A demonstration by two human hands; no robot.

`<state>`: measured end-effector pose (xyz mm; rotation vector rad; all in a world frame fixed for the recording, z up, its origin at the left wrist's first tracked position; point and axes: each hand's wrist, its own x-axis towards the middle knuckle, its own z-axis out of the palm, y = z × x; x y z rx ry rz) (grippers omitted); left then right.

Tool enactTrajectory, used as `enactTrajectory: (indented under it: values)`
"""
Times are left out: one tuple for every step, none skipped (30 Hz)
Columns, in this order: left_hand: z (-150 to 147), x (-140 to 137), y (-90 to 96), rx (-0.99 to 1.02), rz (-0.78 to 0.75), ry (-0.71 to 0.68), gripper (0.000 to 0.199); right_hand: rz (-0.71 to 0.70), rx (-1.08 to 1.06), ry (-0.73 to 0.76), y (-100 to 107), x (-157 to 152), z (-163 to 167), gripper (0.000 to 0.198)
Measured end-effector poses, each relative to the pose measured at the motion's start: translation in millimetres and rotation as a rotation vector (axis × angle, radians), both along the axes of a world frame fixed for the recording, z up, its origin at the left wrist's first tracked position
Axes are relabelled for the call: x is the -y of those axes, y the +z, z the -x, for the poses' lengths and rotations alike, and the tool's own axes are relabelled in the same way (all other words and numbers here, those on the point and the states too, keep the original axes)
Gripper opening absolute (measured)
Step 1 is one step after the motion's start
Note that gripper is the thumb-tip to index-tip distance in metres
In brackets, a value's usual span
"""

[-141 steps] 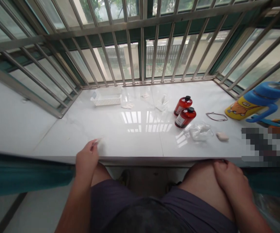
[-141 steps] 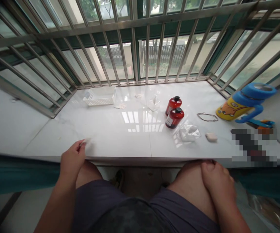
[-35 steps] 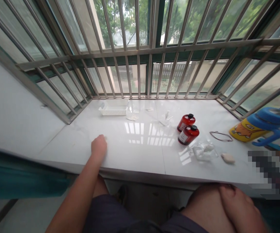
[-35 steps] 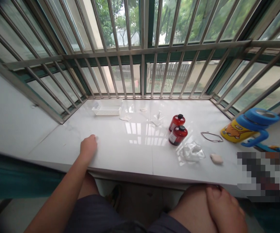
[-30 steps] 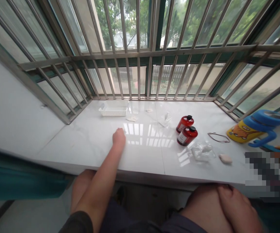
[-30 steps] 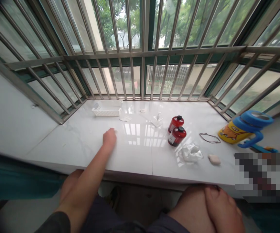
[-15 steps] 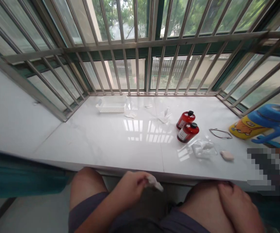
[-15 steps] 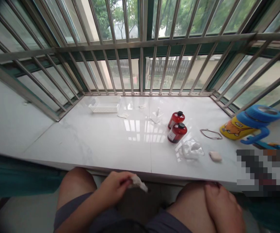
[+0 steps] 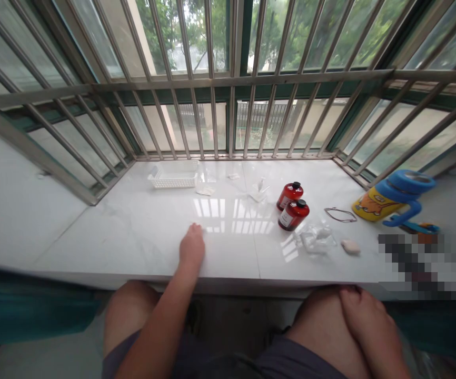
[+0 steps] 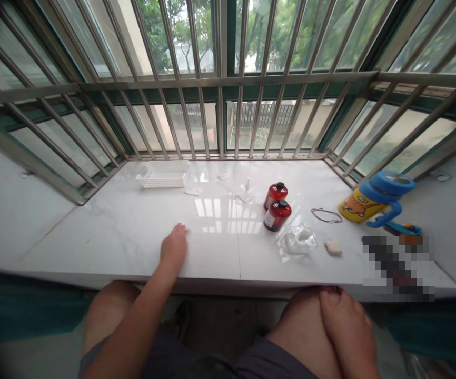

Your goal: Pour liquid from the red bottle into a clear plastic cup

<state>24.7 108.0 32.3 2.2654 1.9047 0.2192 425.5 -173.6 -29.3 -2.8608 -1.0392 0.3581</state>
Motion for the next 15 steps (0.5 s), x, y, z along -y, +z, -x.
enactTrajectory:
  values:
    - [-26,12,-5.0,0.027,0.01,-0.097,0.054,0.002,0.005,-0.002,0,0,0,0.081]
    - [-50,27,-9.3,0.056,0.023,-0.202,0.054,0.005,0.012,-0.001,0,0,0,0.081]
    - [-73,45,-13.0,0.087,0.04,-0.309,0.054,0.009,0.018,0.006,0,0,0,0.08]
    - [-93,64,-16.0,0.117,0.058,-0.415,0.054,0.013,0.027,0.017,0,0,0,0.08]
    - [-110,85,-18.2,0.157,0.083,-0.548,0.052,0.017,0.038,0.027,0,0,0,0.079]
    - [-123,105,-19.7,0.233,0.12,-0.714,0.05,0.02,0.05,0.033,0,1,1,0.077]
    - [-132,123,-20.3,0.295,0.185,-0.827,0.047,0.022,0.06,0.04,1,1,1,0.076]
    - [-136,138,-19.8,0.346,0.261,-0.883,0.042,0.024,0.067,0.047,0,2,1,0.074]
    - [-137,150,-18.3,0.401,0.337,-0.91,0.039,0.024,0.072,0.047,0,2,1,0.073]
    - [-134,157,-15.8,0.458,0.408,-0.902,0.036,0.023,0.074,0.049,0,2,1,0.071]
    - [-128,159,-12.6,0.521,0.47,-0.868,0.034,0.022,0.074,0.056,-1,2,1,0.07]
    - [-120,157,-9.0,0.591,0.524,-0.818,0.032,0.02,0.074,0.064,-2,2,1,0.07]
    - [-109,151,-5.4,0.667,0.573,-0.748,0.031,0.016,0.074,0.065,-3,2,0,0.07]
    - [-96,141,-2.1,0.746,0.625,-0.666,0.029,0.012,0.073,0.057,-4,2,-1,0.071]
    - [-81,130,0.7,0.827,0.685,-0.566,0.027,0.006,0.067,0.044,-6,2,-2,0.072]
